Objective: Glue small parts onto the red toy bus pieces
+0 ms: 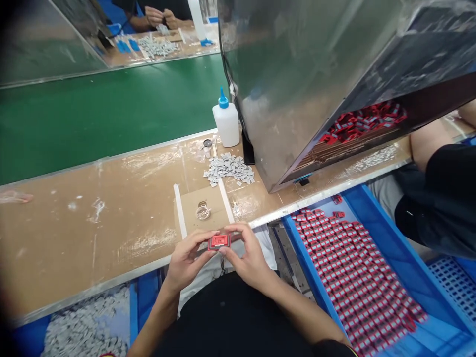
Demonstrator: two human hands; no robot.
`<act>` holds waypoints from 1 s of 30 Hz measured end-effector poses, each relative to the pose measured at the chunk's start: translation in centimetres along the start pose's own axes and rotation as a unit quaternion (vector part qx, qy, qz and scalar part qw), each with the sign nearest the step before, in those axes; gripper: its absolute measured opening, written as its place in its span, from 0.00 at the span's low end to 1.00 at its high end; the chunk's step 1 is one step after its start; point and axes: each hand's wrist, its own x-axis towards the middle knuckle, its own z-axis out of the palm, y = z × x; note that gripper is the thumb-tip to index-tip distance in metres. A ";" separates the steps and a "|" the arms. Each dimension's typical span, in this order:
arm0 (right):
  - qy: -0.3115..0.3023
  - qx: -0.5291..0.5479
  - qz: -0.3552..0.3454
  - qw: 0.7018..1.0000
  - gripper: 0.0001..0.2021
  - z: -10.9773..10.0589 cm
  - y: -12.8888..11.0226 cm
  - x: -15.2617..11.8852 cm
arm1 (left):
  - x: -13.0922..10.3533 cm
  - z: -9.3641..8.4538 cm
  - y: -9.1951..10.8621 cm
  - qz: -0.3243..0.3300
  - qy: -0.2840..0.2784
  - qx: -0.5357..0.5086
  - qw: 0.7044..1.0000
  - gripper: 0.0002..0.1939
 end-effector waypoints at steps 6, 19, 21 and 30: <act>-0.087 -0.168 -0.069 0.980 0.04 -3.1 -1.9 1.2 | 2.2 -0.3 -0.2 0.047 -0.063 0.027 0.997 0.15; 0.289 -0.335 0.127 0.888 0.13 -20.3 1.2 2.2 | 7.1 7.2 -3.3 -0.059 -0.204 -0.023 0.977 0.19; 0.359 -0.366 0.141 0.847 0.11 -25.5 1.2 4.9 | 6.9 6.9 -3.3 -0.069 -0.221 -0.015 0.973 0.17; 0.489 -0.379 0.191 0.762 0.07 -34.3 0.6 13.2 | 3.3 5.8 -4.7 -0.108 -0.210 -0.024 0.971 0.21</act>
